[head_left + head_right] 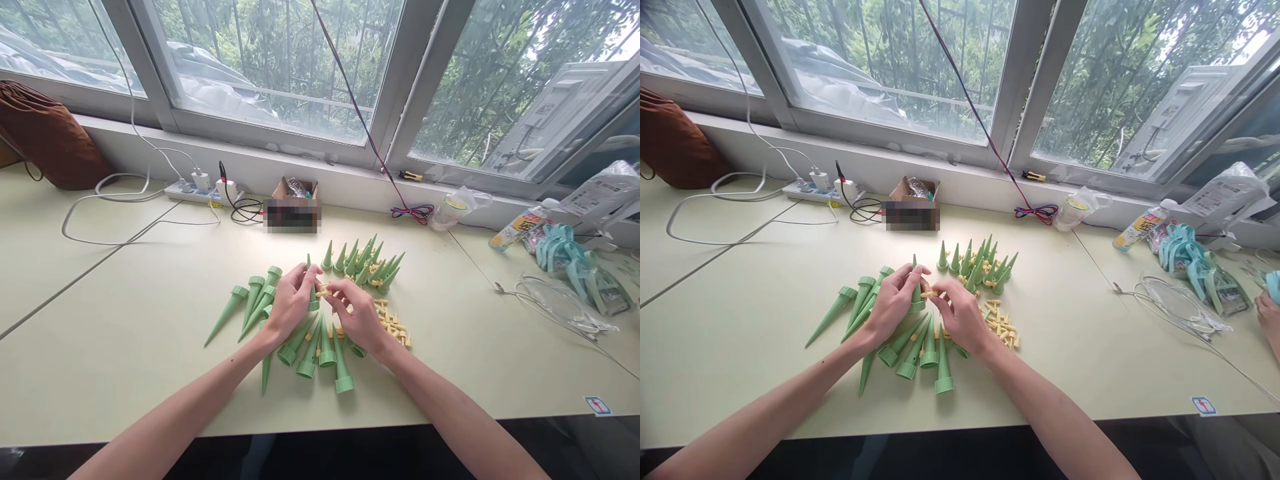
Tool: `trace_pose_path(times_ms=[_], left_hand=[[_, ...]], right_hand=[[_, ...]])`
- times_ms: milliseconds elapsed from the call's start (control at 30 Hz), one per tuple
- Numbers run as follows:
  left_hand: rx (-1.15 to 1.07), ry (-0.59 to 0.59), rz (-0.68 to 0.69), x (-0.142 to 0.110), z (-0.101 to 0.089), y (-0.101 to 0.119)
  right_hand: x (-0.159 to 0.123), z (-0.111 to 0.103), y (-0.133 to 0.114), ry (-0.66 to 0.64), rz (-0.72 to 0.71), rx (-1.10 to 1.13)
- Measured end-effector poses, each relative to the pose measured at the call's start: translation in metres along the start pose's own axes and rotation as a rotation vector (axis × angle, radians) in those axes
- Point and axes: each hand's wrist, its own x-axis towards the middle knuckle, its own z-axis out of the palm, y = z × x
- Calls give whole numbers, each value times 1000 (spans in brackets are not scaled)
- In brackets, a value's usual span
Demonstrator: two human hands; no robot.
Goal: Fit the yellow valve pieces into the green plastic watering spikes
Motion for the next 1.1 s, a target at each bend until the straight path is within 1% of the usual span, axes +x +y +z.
trace_pose_path(times_ms=[500,700,833,1100], left_hand=[[58,-24,13,-1,-1,-5],[77,-33,19,-1,-1,-4],[79,-31,20,-1,-1,-2],[82,-16,26,-1,0,-1]], right_hand=[[0,-1,-3,-61,5,-31],[1,-3,-4,-69,6,-58],[0,-4,-5,-66,18,-34],[1,-4,-5,-68,-29,-32]])
